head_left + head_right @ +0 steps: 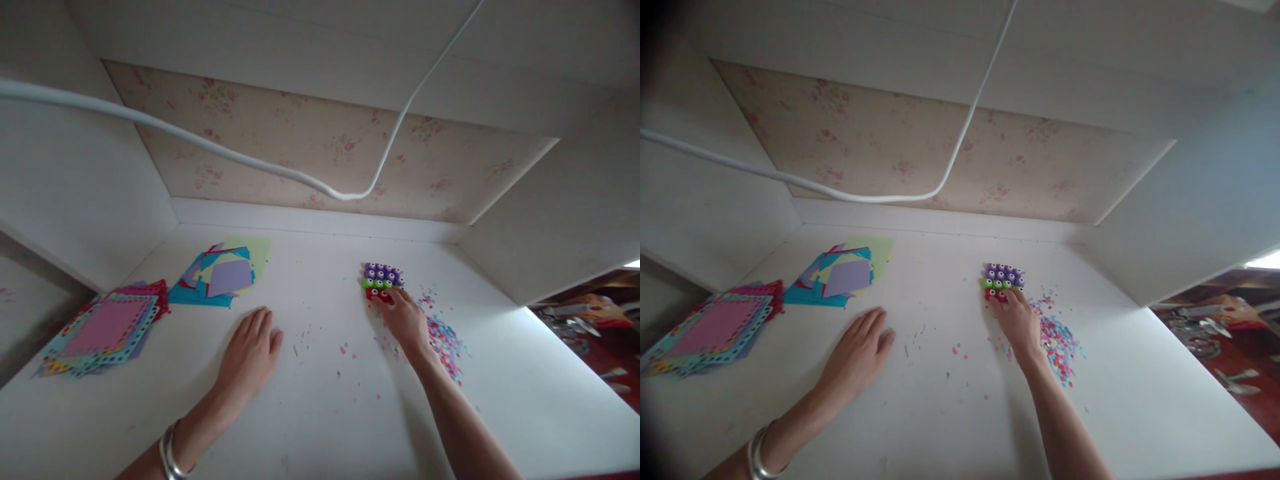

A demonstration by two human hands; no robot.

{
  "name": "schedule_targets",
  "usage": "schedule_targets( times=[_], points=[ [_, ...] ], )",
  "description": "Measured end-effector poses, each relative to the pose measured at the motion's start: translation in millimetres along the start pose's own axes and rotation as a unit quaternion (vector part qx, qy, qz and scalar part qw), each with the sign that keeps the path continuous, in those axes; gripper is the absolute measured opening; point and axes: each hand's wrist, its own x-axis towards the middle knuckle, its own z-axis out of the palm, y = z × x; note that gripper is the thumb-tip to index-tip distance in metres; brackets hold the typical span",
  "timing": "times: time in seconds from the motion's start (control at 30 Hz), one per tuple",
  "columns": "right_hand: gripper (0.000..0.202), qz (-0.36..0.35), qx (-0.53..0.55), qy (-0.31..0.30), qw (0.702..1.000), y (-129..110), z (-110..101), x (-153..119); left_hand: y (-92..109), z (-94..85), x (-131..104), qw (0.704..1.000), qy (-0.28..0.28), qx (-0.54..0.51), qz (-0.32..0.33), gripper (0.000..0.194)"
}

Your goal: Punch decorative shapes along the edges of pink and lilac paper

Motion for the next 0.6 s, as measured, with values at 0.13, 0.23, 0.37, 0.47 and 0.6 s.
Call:
schedule_targets(
  times=[0.13, 0.23, 0.37, 0.47, 0.6],
  points=[
    [0.035, 0.002, 0.006, 0.003, 1.0, -0.2, -0.2, 1.1, 6.4, -3.1, -4.9, 1.0, 0.0, -0.002, 0.01, 0.037],
    [0.037, -0.004, 0.016, 0.025, 1.0, -2.3, -4.5, -5.0, 21.6, -2.8, -4.6, 1.0, -0.005, -0.02, 0.021, 0.035],
    [0.036, -0.011, 0.063, 0.048, 0.997, -13.0, -14.1, -17.8, 63.0, 4.1, -9.7, 0.996, -0.022, -0.057, 0.059, 0.039],
    [0.034, -0.016, 0.113, 0.053, 0.992, -24.8, -21.6, -26.5, 106.3, 10.0, -11.9, 0.99, -0.043, -0.101, 0.092, 0.041],
    [0.032, -0.012, 0.157, 0.05, 0.986, -33.1, -31.6, -36.0, 156.1, 13.8, -6.6, 0.971, -0.082, -0.181, 0.135, 0.04]
  ],
)
